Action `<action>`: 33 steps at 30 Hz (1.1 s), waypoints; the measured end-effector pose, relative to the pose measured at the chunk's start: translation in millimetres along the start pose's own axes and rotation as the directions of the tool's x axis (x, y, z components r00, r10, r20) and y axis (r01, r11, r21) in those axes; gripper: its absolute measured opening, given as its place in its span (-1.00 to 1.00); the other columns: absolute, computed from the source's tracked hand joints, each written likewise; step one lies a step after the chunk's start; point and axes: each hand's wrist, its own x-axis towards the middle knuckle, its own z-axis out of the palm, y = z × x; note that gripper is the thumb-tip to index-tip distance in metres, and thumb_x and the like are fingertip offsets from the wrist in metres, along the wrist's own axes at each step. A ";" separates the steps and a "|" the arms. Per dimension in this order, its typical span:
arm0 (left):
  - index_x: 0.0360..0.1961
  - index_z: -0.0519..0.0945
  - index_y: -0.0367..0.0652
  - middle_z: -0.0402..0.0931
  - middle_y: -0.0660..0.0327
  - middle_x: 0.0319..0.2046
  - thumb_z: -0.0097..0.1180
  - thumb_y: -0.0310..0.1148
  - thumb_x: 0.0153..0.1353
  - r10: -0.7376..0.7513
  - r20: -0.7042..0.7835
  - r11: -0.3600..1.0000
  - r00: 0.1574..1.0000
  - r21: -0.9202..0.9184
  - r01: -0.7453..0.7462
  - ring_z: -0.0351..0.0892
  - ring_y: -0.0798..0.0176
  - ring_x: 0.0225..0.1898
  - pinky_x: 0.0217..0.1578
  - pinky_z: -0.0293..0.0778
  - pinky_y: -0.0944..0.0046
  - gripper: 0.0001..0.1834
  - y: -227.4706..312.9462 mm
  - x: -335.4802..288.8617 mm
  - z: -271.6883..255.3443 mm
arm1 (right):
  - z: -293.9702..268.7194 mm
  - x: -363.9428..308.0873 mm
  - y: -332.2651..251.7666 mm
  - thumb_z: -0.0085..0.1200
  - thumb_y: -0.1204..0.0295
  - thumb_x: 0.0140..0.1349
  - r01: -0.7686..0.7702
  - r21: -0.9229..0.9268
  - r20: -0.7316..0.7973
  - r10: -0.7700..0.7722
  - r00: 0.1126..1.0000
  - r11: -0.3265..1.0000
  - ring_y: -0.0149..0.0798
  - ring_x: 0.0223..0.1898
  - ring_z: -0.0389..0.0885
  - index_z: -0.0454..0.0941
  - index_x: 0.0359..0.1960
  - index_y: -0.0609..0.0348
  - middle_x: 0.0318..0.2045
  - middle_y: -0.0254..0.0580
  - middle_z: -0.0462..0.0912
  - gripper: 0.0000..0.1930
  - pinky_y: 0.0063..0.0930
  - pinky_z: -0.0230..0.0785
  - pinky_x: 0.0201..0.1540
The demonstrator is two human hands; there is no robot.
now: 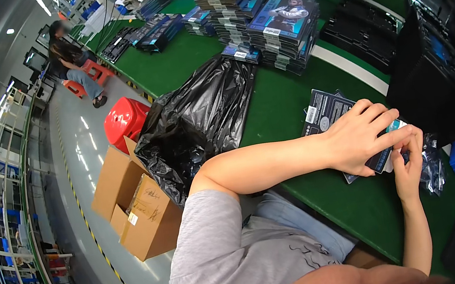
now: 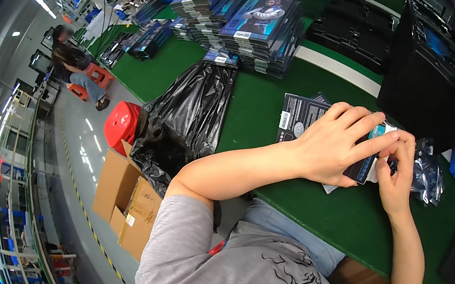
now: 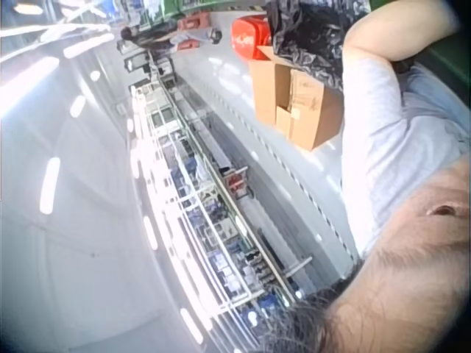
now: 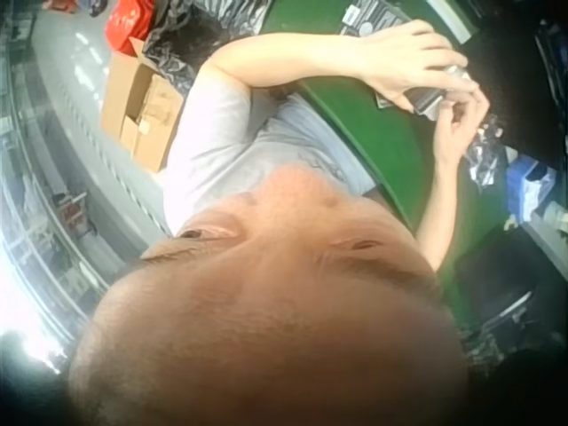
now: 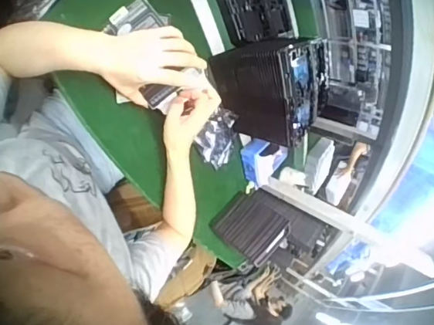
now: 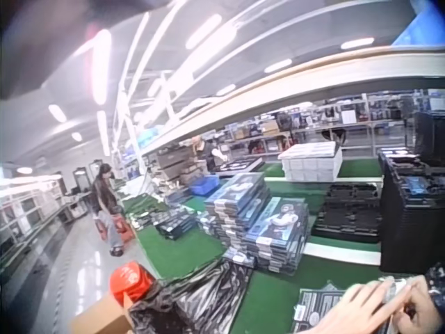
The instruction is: The person sits at a green workbench in a factory setting, handling small electronic components. They open a retail box, remove a component, and place it into a clear plastic bag. The person then seals the bag and places it into a black plastic tray. This process is repeated for multiple units, with the person stacking the finished trays on the table.
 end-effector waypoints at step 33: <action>0.34 0.27 0.10 0.36 0.04 0.14 0.54 -0.11 -0.51 0.091 0.175 0.988 0.980 -0.139 -0.067 0.44 -0.06 0.07 0.03 0.32 -0.03 0.20 0.2 8.1 -10.1 | -5.7 -0.8 -42.2 -0.02 0.71 -0.04 -0.305 0.055 0.025 0.304 0.952 0.951 -0.35 -0.15 0.40 0.25 -0.13 0.17 -0.06 -0.20 0.34 -0.61 -0.51 0.35 -0.13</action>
